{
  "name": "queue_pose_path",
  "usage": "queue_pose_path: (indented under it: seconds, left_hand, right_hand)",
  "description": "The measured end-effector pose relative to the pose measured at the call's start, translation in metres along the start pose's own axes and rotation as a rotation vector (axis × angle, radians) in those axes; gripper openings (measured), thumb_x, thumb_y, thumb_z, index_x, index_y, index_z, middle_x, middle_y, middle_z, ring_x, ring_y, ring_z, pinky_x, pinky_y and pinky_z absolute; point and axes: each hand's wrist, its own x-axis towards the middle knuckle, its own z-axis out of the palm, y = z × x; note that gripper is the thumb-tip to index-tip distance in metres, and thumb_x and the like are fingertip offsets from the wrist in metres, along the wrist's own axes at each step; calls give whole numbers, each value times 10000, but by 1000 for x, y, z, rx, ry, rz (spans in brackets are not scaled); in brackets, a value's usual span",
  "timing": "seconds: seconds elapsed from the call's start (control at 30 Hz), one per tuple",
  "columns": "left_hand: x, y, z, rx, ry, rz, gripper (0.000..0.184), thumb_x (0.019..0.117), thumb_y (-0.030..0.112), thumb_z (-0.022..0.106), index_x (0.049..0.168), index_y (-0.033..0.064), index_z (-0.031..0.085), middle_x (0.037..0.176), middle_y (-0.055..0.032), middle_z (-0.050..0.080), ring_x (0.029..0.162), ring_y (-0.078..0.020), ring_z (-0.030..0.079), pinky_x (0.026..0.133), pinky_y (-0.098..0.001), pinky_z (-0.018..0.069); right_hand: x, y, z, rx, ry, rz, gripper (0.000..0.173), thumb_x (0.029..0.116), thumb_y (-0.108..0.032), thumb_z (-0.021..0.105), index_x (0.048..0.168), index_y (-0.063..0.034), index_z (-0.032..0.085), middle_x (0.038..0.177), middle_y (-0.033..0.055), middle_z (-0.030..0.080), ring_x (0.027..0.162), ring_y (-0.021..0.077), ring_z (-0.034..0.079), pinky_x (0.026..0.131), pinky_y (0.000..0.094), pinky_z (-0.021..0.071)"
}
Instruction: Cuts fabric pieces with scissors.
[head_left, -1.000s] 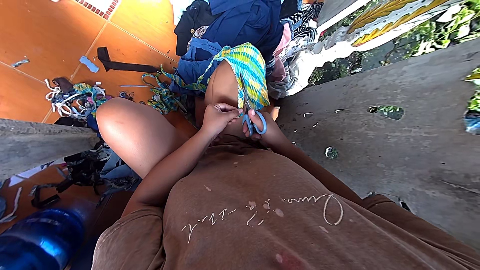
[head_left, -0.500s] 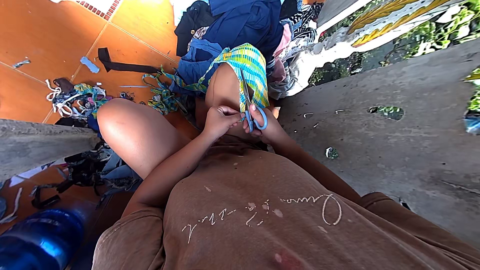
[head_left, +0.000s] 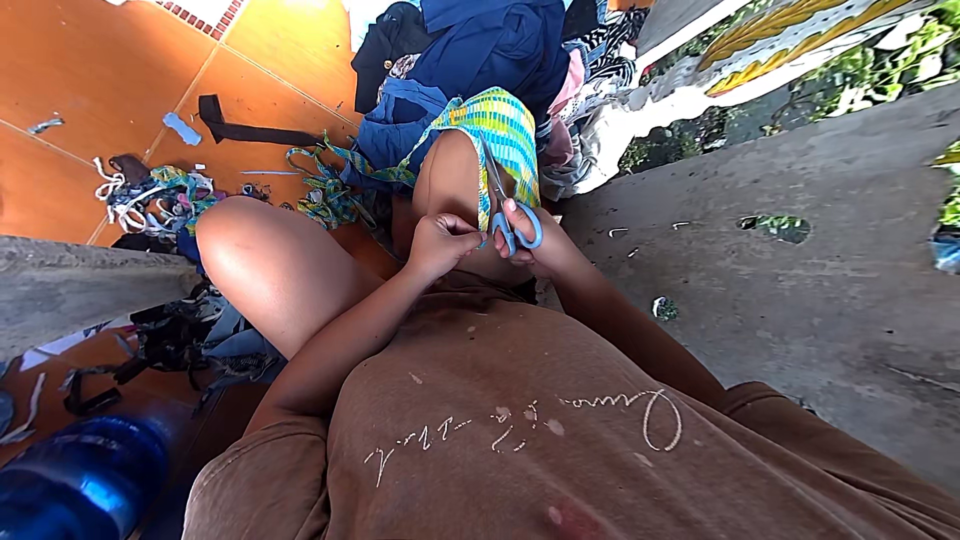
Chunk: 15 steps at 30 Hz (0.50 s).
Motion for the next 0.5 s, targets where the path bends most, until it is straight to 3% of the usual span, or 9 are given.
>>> queue_pose_path:
  seconds: [0.2, 0.37, 0.43, 0.5]
  left_hand:
    - [1, -1, -2, -4, 18, 40, 127, 862, -71, 740, 776, -13, 667, 641, 14, 633, 540, 10, 553, 554, -162, 487]
    - [-2, -4, -5, 54, 14, 45, 222, 878, -37, 686, 712, 50, 568, 622, 13, 553, 536, -29, 504, 534, -189, 431]
    - [5, -5, -8, 86, -33, 0, 189, 890, -34, 669, 751, 33, 559, 640, 10, 554, 550, -31, 521, 551, -194, 451]
    - [9, 4, -13, 138, -61, -55, 85, 938, 10, 662, 878, -25, 614, 719, -31, 583, 604, -54, 533, 590, -214, 456]
  right_hand:
    - [6, -7, -11, -14, -67, -15, 483, 1107, -430, 325, 798, -131, 545, 561, -54, 566, 352, -30, 363, 347, 114, 281]
    - [7, -8, -12, -12, -28, -18, 449, 1103, -342, 393, 739, -133, 553, 535, -66, 539, 351, -28, 348, 347, 123, 281]
    - [7, -7, -12, -12, -29, -5, 441, 1104, -308, 391, 736, -126, 553, 530, -66, 530, 349, -27, 339, 349, 124, 279]
    - [5, -6, -11, 9, -30, -4, 429, 1110, -278, 381, 749, -122, 554, 532, -63, 542, 353, -27, 347, 355, 123, 283]
